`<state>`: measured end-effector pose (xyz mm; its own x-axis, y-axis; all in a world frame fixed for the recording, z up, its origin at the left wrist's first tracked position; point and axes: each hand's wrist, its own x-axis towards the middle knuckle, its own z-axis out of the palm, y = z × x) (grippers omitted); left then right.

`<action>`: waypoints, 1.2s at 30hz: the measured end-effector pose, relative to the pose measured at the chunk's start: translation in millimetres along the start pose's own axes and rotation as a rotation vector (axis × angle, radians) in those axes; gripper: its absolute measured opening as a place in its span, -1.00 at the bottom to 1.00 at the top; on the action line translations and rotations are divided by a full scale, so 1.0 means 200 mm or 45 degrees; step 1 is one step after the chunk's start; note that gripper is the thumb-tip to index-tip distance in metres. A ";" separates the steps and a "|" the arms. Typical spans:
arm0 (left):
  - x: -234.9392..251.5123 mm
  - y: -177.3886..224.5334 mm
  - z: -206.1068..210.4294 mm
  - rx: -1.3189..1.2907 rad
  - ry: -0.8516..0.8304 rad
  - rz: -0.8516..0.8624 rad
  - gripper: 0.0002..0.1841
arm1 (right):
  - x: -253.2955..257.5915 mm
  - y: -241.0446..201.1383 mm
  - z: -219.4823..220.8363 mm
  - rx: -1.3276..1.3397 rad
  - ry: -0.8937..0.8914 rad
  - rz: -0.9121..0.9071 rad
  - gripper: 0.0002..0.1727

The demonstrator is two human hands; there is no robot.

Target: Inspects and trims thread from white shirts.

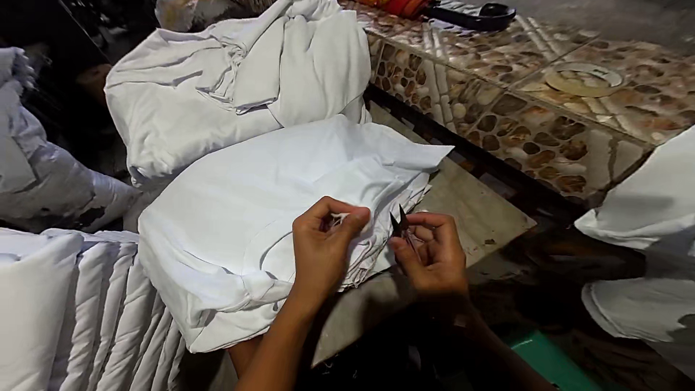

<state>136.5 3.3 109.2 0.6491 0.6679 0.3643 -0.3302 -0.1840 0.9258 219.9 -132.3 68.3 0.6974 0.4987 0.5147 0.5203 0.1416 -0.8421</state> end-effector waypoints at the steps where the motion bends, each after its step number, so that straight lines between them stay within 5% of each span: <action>1: -0.01 0.00 -0.01 -0.036 -0.014 0.030 -0.76 | 0.00 0.01 0.01 -0.080 0.012 -0.083 -0.63; 7: -0.11 0.02 -0.07 -0.105 -0.270 0.198 -0.74 | -0.01 0.00 0.04 -0.379 -0.035 -0.458 -0.64; 19: -0.11 -0.02 -0.15 -0.344 -0.381 0.133 -0.74 | 0.07 -0.04 0.08 -0.448 0.136 -0.335 -0.69; 22: -0.12 -0.01 -0.15 -0.230 -0.389 0.155 -0.57 | 0.13 -0.04 0.01 -0.255 0.164 -0.205 -0.60; 24: -0.18 0.01 -0.07 0.379 -0.347 0.370 -0.57 | 0.19 -0.06 -0.05 -0.218 -0.050 -0.176 -0.51; 26: -0.26 0.00 0.06 1.105 -0.267 0.758 -0.71 | 0.28 -0.10 -0.08 -0.516 -0.606 -0.081 -0.38; 28: -0.30 -0.02 0.10 1.433 -0.247 0.893 -0.78 | 0.40 -0.16 -0.07 -0.745 -1.264 0.159 -0.48; 29: -0.31 -0.03 0.10 1.459 -0.200 0.886 -0.80 | 0.42 -0.17 -0.06 -0.770 -1.335 0.142 -0.61; 32: -0.31 0.01 0.07 1.373 0.042 0.680 -0.81 | 0.33 -0.07 -0.06 -0.343 -0.735 -0.148 -0.86; 34: -0.31 0.04 0.02 1.259 0.077 0.604 -0.81 | 0.28 -0.06 -0.03 0.436 -0.461 0.263 -0.80; 36: -0.33 0.08 -0.02 0.874 -0.115 0.542 -0.82 | 0.26 -0.05 0.00 1.257 -0.431 0.747 -0.66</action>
<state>85.4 -40.3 99.6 0.6248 0.3855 0.6790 -0.0864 -0.8301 0.5509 251.2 -107.9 103.0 0.4597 0.8855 0.0671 -0.5401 0.3388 -0.7704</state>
